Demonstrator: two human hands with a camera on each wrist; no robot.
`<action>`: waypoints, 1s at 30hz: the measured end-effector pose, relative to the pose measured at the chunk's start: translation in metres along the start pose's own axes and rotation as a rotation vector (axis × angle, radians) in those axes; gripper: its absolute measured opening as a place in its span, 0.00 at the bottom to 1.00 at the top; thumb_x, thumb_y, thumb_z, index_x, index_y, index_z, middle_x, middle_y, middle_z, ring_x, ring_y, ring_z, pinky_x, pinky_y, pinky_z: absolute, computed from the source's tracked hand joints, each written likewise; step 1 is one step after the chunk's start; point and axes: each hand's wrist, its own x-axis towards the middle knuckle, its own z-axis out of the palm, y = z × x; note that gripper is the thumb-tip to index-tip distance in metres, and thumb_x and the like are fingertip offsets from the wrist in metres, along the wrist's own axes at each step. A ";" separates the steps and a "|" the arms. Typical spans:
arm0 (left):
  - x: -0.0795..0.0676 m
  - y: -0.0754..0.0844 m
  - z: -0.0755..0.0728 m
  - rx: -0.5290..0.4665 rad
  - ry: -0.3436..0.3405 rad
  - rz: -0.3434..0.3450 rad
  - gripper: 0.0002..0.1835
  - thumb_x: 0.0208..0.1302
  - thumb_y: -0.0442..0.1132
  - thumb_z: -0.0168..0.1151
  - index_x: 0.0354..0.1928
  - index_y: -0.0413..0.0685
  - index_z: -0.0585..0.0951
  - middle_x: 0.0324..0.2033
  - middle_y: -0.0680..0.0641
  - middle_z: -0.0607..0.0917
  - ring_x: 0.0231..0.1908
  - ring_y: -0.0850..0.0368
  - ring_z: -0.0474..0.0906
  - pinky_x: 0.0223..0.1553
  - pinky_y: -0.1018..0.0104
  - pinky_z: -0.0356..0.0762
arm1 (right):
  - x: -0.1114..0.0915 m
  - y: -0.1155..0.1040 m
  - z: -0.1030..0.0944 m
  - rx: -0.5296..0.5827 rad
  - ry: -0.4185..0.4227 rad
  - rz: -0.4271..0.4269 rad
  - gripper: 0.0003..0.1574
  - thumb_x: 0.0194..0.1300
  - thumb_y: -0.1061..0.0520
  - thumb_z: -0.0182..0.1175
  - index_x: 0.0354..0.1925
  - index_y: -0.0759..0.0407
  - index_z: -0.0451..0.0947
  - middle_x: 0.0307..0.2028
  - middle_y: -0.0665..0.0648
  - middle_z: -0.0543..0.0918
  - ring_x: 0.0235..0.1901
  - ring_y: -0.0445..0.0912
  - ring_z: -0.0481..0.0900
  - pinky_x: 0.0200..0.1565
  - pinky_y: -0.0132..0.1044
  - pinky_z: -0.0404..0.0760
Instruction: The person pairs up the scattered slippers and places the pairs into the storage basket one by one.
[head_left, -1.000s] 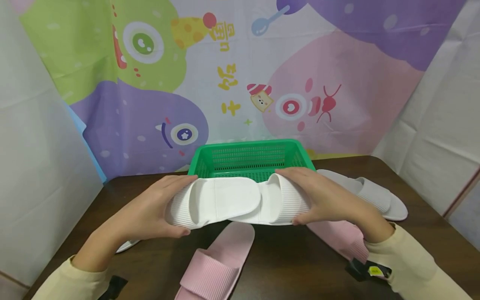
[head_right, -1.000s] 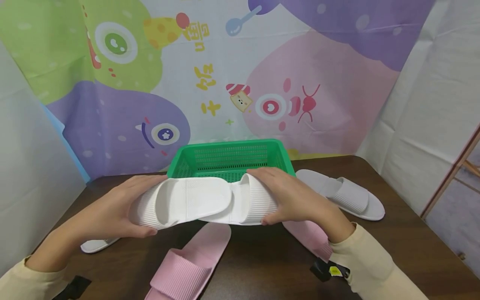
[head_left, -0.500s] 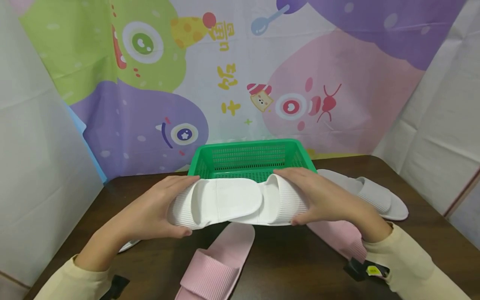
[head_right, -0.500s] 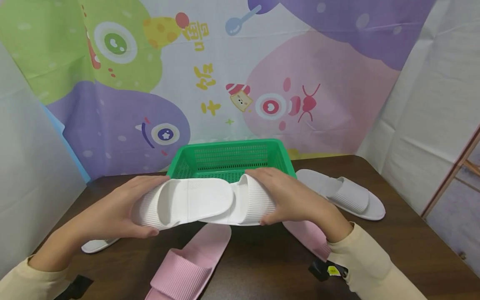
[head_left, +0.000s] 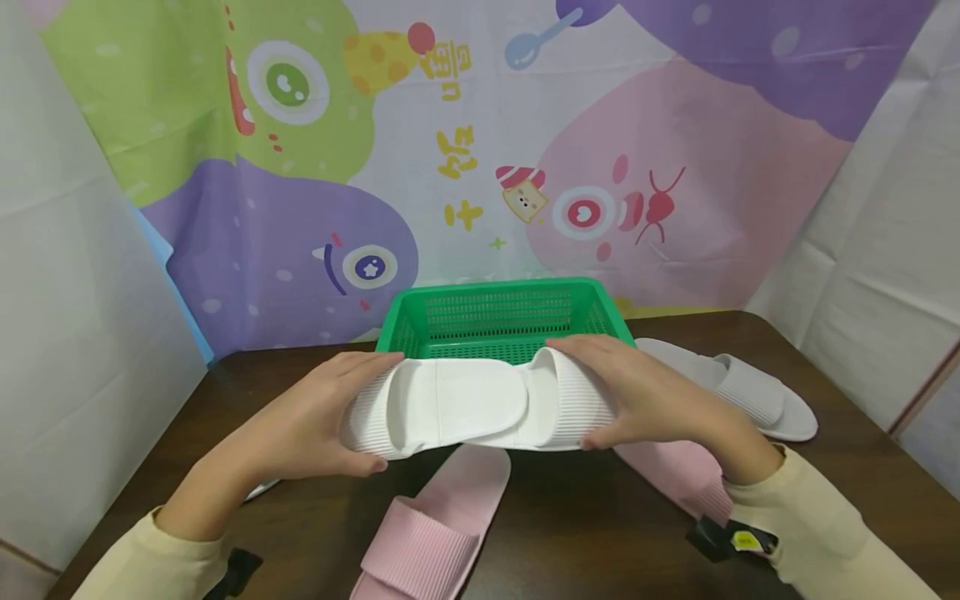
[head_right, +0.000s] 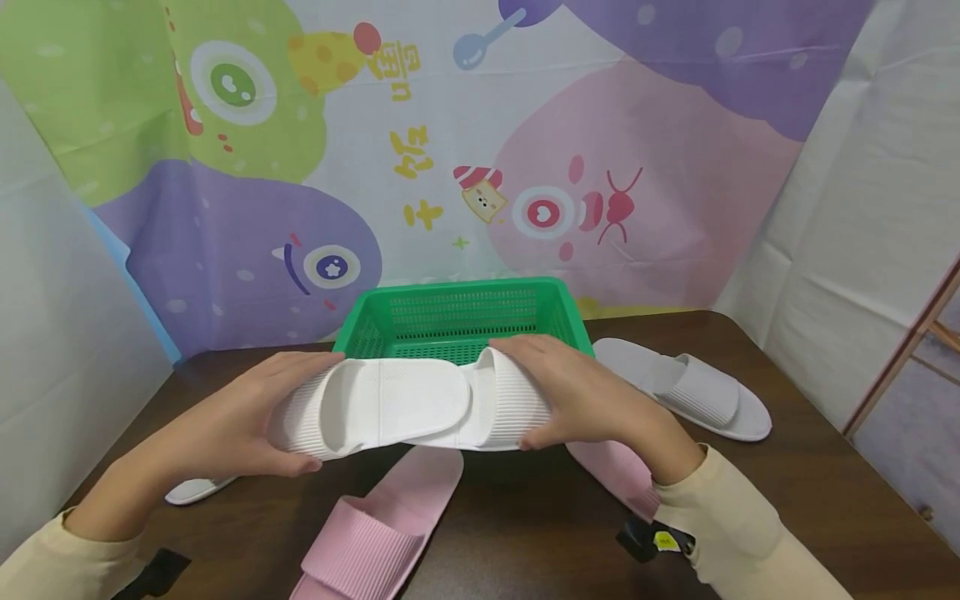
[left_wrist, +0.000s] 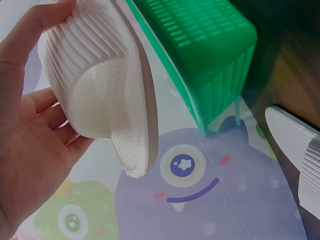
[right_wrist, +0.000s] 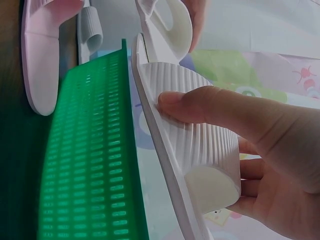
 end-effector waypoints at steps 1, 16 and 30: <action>0.000 0.000 0.000 0.000 -0.001 0.001 0.52 0.35 0.47 0.79 0.67 0.43 0.67 0.59 0.43 0.75 0.58 0.49 0.72 0.52 0.50 0.77 | 0.000 0.000 0.000 -0.001 0.000 0.001 0.64 0.35 0.48 0.81 0.68 0.59 0.63 0.63 0.56 0.74 0.61 0.53 0.70 0.58 0.53 0.76; 0.002 0.001 0.001 0.000 -0.008 0.013 0.52 0.35 0.48 0.79 0.67 0.43 0.67 0.60 0.43 0.75 0.59 0.48 0.71 0.53 0.50 0.77 | 0.000 -0.001 0.001 0.000 -0.006 0.002 0.64 0.35 0.48 0.81 0.68 0.59 0.62 0.64 0.57 0.73 0.62 0.54 0.70 0.59 0.53 0.76; 0.003 0.003 0.001 0.009 -0.021 0.005 0.52 0.35 0.48 0.79 0.67 0.43 0.67 0.60 0.44 0.75 0.59 0.49 0.71 0.53 0.50 0.77 | 0.002 -0.005 0.002 0.003 0.002 -0.008 0.64 0.34 0.49 0.81 0.68 0.59 0.63 0.63 0.56 0.73 0.61 0.52 0.70 0.58 0.52 0.77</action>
